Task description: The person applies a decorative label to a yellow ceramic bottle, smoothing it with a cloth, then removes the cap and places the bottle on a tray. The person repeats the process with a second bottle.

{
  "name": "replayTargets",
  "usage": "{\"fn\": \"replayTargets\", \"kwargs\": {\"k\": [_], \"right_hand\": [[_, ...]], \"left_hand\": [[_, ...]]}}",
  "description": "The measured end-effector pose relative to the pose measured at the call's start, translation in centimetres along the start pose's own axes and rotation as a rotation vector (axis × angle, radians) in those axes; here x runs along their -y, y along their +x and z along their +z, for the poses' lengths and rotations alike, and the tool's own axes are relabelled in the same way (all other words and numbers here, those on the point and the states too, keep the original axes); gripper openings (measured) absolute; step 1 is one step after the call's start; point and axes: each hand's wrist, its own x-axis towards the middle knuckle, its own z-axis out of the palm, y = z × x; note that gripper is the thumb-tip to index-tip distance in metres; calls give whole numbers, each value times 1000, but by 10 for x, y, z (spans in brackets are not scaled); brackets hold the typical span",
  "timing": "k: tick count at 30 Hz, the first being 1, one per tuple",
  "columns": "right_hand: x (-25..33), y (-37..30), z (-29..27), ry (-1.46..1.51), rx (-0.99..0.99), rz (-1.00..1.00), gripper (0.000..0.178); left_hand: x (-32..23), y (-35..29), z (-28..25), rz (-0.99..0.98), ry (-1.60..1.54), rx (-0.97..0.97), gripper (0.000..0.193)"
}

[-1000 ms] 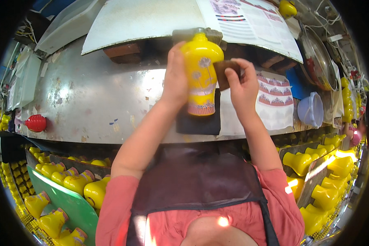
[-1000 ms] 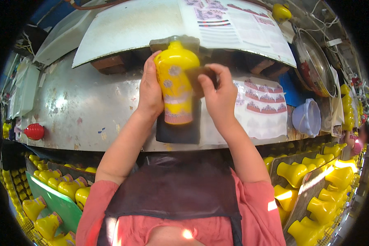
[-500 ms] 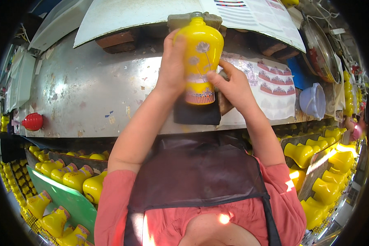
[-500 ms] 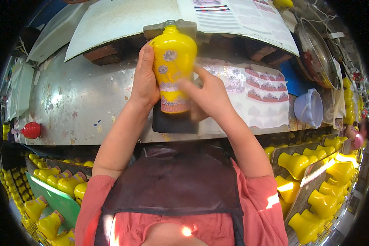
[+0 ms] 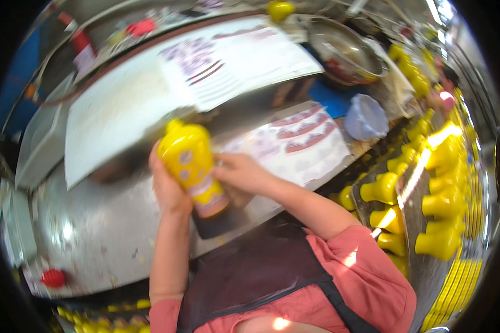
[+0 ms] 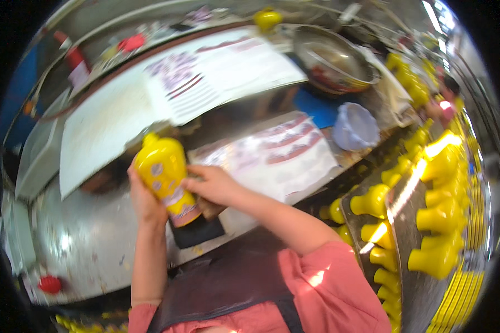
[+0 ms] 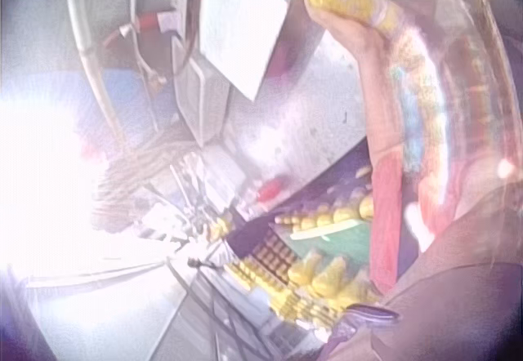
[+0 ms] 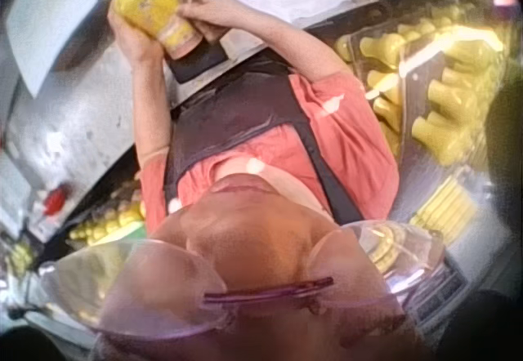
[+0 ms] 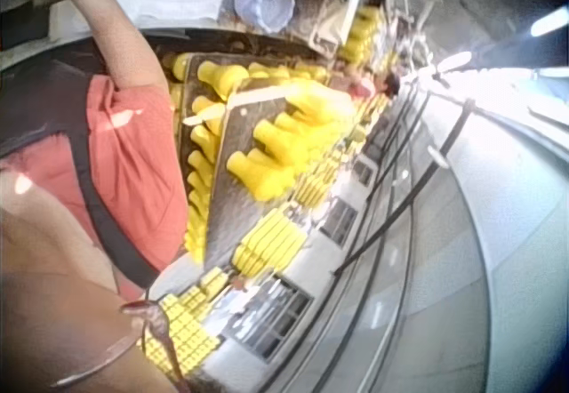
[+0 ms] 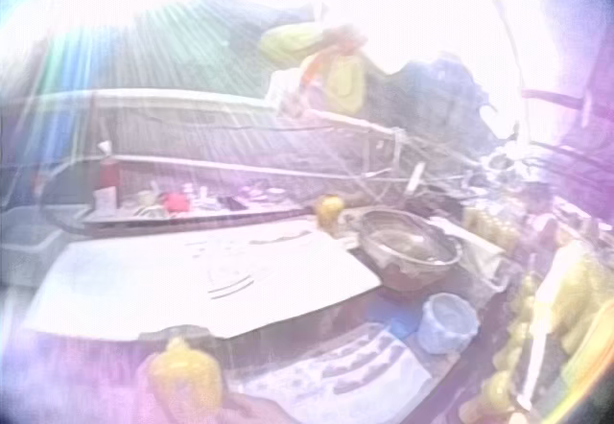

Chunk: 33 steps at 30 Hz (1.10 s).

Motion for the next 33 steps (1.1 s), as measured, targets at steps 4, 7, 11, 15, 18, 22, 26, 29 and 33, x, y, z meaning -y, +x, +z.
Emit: {"fn": "replayTargets", "kwargs": {"k": [4,7,11,15,18,22,26,29,33], "right_hand": [[-2,-4,-13,-54,-24,88,44],[10,-13,-15,73,-123,12,37],[32,-27,-1,-149,-272,-430,33],[55,-15,3,-428,-290,-646,28],[70,9,-6,-560,-498,-745,28],[78,26,-17,-549,-410,-840,26],[93,39,-26,-668,-340,-750,25],[106,44,-33,-725,-376,-828,25],[109,47,-33,-518,-158,-659,23]], "left_hand": [[-10,-16,13,104,133,88,44],[-14,-19,15,110,185,103,42],[-17,-19,17,132,198,115,42],[-19,-22,21,114,130,127,41],[-15,-18,18,154,204,122,42],[-7,-10,8,347,565,52,43],[-3,-12,7,477,834,-26,58],[-9,-15,10,482,790,-28,57],[-13,-14,11,465,774,-43,49]]}}
